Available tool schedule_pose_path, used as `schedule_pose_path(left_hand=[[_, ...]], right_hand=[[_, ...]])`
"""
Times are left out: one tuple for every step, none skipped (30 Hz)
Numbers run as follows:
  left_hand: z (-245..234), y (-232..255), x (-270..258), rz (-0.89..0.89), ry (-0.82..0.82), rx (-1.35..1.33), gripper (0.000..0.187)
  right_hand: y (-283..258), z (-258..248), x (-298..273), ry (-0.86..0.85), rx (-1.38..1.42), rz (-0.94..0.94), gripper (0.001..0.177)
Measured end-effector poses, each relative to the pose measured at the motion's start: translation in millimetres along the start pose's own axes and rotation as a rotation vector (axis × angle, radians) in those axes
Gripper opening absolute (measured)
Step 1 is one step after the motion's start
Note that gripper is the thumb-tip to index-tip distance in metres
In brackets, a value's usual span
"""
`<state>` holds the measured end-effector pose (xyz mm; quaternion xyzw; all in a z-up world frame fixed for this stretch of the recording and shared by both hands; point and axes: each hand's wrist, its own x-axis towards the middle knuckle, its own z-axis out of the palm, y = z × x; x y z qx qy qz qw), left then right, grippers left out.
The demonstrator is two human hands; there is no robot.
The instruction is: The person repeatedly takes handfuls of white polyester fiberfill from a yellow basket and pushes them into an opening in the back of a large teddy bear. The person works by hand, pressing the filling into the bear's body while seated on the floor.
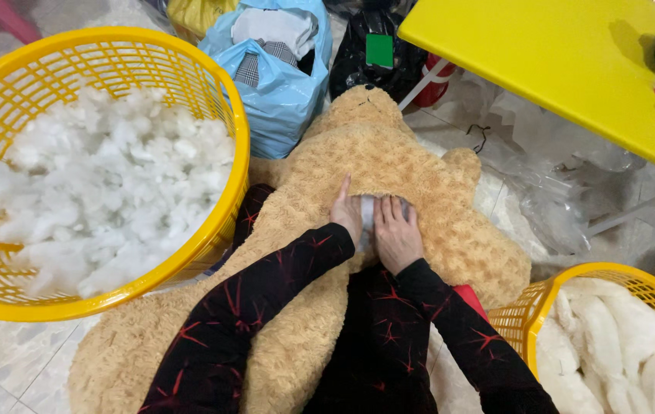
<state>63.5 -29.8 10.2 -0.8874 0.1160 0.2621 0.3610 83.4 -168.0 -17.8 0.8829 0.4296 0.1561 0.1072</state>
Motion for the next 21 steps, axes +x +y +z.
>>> schedule_pose_path(left_hand=[[2,1,-10,0.0,0.08,-0.126,0.075],[5,5,-22,0.021,0.164,-0.247,0.074],[11,7,-32,0.039,0.238,-0.343,0.074],[16,12,-41,0.053,0.297,-0.402,0.073],[23,17,-49,0.065,0.329,-0.45,0.069],[30,21,-54,0.064,0.391,-0.451,0.065],[37,26,-56,0.063,0.453,-0.452,0.061],[42,33,-54,0.057,0.518,-0.454,0.058],[45,42,-50,0.04,0.513,-0.463,0.061],[48,49,-44,0.018,0.51,-0.469,0.063],[51,55,-36,-0.004,0.506,-0.475,0.067],[49,60,-25,-0.037,0.431,-0.465,0.067],[47,64,-14,-0.039,0.347,-0.446,0.066],[45,67,-4,-0.027,0.267,-0.437,0.065],[41,67,6,-0.01,0.201,-0.414,0.064],[36,65,16,0.009,0.146,-0.393,0.063],[30,61,24,0.026,0.101,-0.372,0.062],[25,55,32,0.034,0.059,-0.349,0.061],[20,48,38,0.045,0.027,-0.335,0.06],[17,40,41,0.049,0.0,-0.323,0.059],[13,32,43,0.058,-0.029,-0.314,0.058]], right_hand=[[3,-5,-5,0.032,0.044,0.012,0.057],[6,-11,-12,0.061,0.089,0.025,0.054],[10,-16,-18,0.09,0.134,0.038,0.05],[12,-20,-24,0.11,0.197,0.048,0.049],[14,-24,-30,0.13,0.259,0.059,0.048],[15,-26,-34,0.15,0.319,0.074,0.046],[14,-28,-37,0.145,0.321,0.028,0.047],[14,-27,-38,0.141,0.319,-0.021,0.048],[12,-26,-40,0.138,0.318,-0.07,0.049],[8,-23,-40,0.133,0.289,-0.086,0.053],[3,-19,-40,0.128,0.259,-0.102,0.057],[-2,-14,-39,0.125,0.231,-0.121,0.061],[-4,-7,-37,0.054,0.197,-0.131,0.063],[-5,0,-34,-0.018,0.163,-0.142,0.065],[-6,8,-30,-0.089,0.128,-0.151,0.067],[-8,17,-23,-0.068,0.08,-0.123,0.067],[-8,27,-12,-0.046,0.033,-0.095,0.067],[-6,35,-3,-0.023,-0.014,-0.065,0.067],[-2,42,7,-0.129,0.034,0.003,0.063],[1,48,19,-0.235,0.084,0.073,0.06],[2,52,27,-0.34,0.135,0.143,0.057]])
